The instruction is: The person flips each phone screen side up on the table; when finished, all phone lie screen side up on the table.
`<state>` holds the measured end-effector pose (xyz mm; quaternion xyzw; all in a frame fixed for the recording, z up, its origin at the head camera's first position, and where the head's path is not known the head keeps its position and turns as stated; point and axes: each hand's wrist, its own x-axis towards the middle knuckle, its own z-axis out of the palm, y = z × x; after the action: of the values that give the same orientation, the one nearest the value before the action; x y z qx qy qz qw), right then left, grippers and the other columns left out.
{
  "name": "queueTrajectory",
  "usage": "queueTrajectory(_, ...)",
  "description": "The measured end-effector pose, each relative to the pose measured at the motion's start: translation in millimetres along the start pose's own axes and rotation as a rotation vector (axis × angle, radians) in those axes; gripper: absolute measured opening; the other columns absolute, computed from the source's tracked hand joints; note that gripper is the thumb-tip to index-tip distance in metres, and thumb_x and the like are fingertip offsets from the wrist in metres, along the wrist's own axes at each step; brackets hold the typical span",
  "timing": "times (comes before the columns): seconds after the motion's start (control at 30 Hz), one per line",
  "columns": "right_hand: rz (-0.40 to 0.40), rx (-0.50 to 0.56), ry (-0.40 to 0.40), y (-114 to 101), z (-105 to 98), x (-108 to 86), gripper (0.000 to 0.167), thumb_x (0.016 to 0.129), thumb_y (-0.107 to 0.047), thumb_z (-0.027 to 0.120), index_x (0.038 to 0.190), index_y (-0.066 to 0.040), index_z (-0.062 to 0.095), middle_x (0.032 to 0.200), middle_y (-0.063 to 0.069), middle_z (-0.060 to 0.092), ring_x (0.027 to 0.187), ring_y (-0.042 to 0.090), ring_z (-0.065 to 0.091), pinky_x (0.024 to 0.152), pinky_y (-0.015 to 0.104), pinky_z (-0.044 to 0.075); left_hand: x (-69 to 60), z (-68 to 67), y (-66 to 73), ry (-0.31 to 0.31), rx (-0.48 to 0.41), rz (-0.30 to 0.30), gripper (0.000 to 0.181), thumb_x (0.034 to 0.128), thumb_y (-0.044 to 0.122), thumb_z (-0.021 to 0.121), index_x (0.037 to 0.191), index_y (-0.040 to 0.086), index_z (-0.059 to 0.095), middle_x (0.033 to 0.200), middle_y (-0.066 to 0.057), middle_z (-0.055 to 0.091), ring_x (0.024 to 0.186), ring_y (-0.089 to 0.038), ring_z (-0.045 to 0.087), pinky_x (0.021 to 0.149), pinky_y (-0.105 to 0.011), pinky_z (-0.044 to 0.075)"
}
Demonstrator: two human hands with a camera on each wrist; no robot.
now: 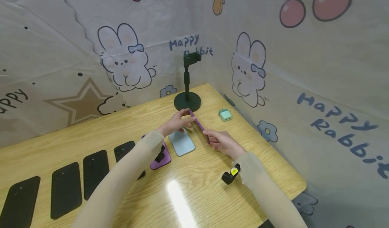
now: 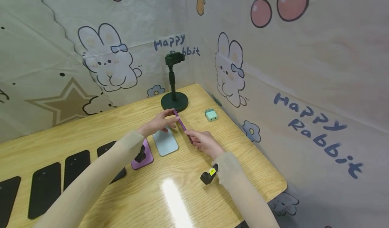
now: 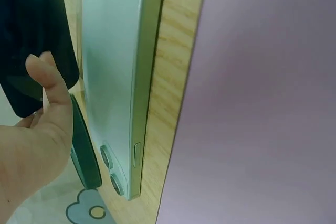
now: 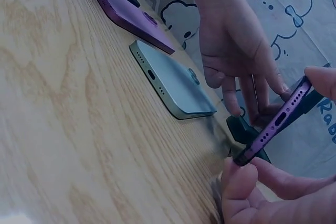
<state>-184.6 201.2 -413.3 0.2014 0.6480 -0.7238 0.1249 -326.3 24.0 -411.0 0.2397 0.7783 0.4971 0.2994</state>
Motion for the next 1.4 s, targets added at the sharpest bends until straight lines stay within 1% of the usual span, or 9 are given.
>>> queueTrajectory(0.13, 0.002, -0.002, -0.021, 2.4, -0.1, 0.6, 0.051, 0.09, -0.027, 0.064, 0.13, 0.003, 0.05, 0.102, 0.007, 0.054, 0.081, 0.013, 0.053, 0.069, 0.021, 0.043, -0.8, 0.5, 0.9, 0.032, 0.013, 0.004, 0.071, 0.0944, 0.036, 0.06, 0.151, 0.009, 0.025, 0.152, -0.013, 0.033, 0.109, -0.03, 0.059, 0.066, -0.027, 0.051)
queueTrajectory(0.23, -0.031, -0.012, -0.046, 4.3, -1.3, 0.1, 0.052, 0.093, -0.024, 0.062, 0.134, 0.004, 0.046, 0.109, 0.01, 0.056, 0.088, 0.014, 0.057, 0.075, 0.022, 0.048, -1.9, 1.3, 2.6, 0.055, 0.044, 0.024, 0.068, 0.0943, 0.033, 0.061, 0.148, 0.006, 0.029, 0.151, -0.014, 0.035, 0.119, -0.033, 0.053, 0.083, -0.035, 0.052)
queueTrajectory(0.37, -0.083, -0.048, -0.061, 5.6, -0.2, -1.5, 0.05, 0.096, -0.021, 0.058, 0.137, 0.004, 0.044, 0.121, 0.015, 0.055, 0.103, 0.018, 0.058, 0.084, 0.022, 0.051, -1.4, 1.9, 1.7, 0.078, 0.045, 0.075, 0.063, 0.095, 0.027, 0.061, 0.145, 0.001, 0.033, 0.149, -0.018, 0.036, 0.133, -0.036, 0.04, 0.108, -0.044, 0.038)
queueTrajectory(0.47, -0.11, -0.081, -0.063, 6.1, 1.8, -2.9, 0.047, 0.098, -0.02, 0.056, 0.137, 0.004, 0.044, 0.125, 0.018, 0.052, 0.111, 0.023, 0.056, 0.089, 0.025, 0.051, -0.6, 2.9, 1.2, 0.08, 0.016, 0.102, 0.062, 0.0952, 0.025, 0.061, 0.144, -0.001, 0.033, 0.149, -0.019, 0.036, 0.137, -0.037, 0.035, 0.113, -0.045, 0.032)
queueTrajectory(0.67, -0.158, -0.115, -0.068, 6.6, 3.1, -6.8, 0.046, 0.099, -0.019, 0.053, 0.136, 0.008, 0.043, 0.117, 0.017, 0.051, 0.108, 0.024, 0.057, 0.091, 0.026, 0.051, 0.0, 4.4, 1.8, 0.082, 0.017, 0.112, 0.064, 0.0951, 0.025, 0.061, 0.145, -0.001, 0.032, 0.15, -0.018, 0.034, 0.14, -0.036, 0.03, 0.114, -0.049, 0.029)
queueTrajectory(0.9, -0.129, -0.107, -0.051, 5.1, 2.2, -9.9, 0.048, 0.099, -0.022, 0.054, 0.138, 0.003, 0.043, 0.124, 0.025, 0.053, 0.112, 0.033, 0.06, 0.09, 0.036, 0.053, 1.4, 6.3, 1.6, 0.062, -0.052, 0.13, 0.063, 0.0956, 0.019, 0.06, 0.145, -0.005, 0.027, 0.15, -0.022, 0.031, 0.139, -0.037, 0.031, 0.113, -0.045, 0.032)
queueTrajectory(1.13, -0.096, -0.022, -0.059, 3.5, 2.3, -11.9, 0.047, 0.1, -0.02, 0.052, 0.141, -0.002, 0.041, 0.131, 0.029, 0.05, 0.104, 0.029, 0.063, 0.078, 0.029, 0.055, 0.4, 7.3, 0.1, 0.084, -0.017, 0.079, 0.068, 0.0932, 0.033, 0.063, 0.145, 0.005, 0.03, 0.147, -0.021, 0.037, 0.133, -0.035, 0.041, 0.1, -0.048, 0.045)
queueTrajectory(1.27, -0.132, -0.009, -0.078, 6.0, 2.2, -11.7, 0.047, 0.1, -0.02, 0.051, 0.144, -0.005, 0.039, 0.132, 0.031, 0.048, 0.098, 0.028, 0.065, 0.076, 0.029, 0.055, -1.8, 7.2, -0.6, 0.09, -0.007, 0.087, 0.072, 0.09, 0.042, 0.064, 0.144, 0.007, 0.032, 0.147, -0.02, 0.037, 0.131, -0.033, 0.044, 0.091, -0.043, 0.05)
queueTrajectory(1.4, -0.21, -0.026, -0.115, 10.8, 0.9, -11.4, 0.051, 0.102, -0.02, 0.048, 0.149, -0.012, 0.031, 0.138, 0.029, 0.04, 0.101, 0.032, 0.063, 0.078, 0.03, 0.055, -0.6, 6.9, -0.1, 0.08, -0.018, 0.065, 0.069, 0.0915, 0.038, 0.064, 0.145, 0.008, 0.031, 0.149, -0.018, 0.035, 0.133, -0.033, 0.042, 0.096, -0.046, 0.048)
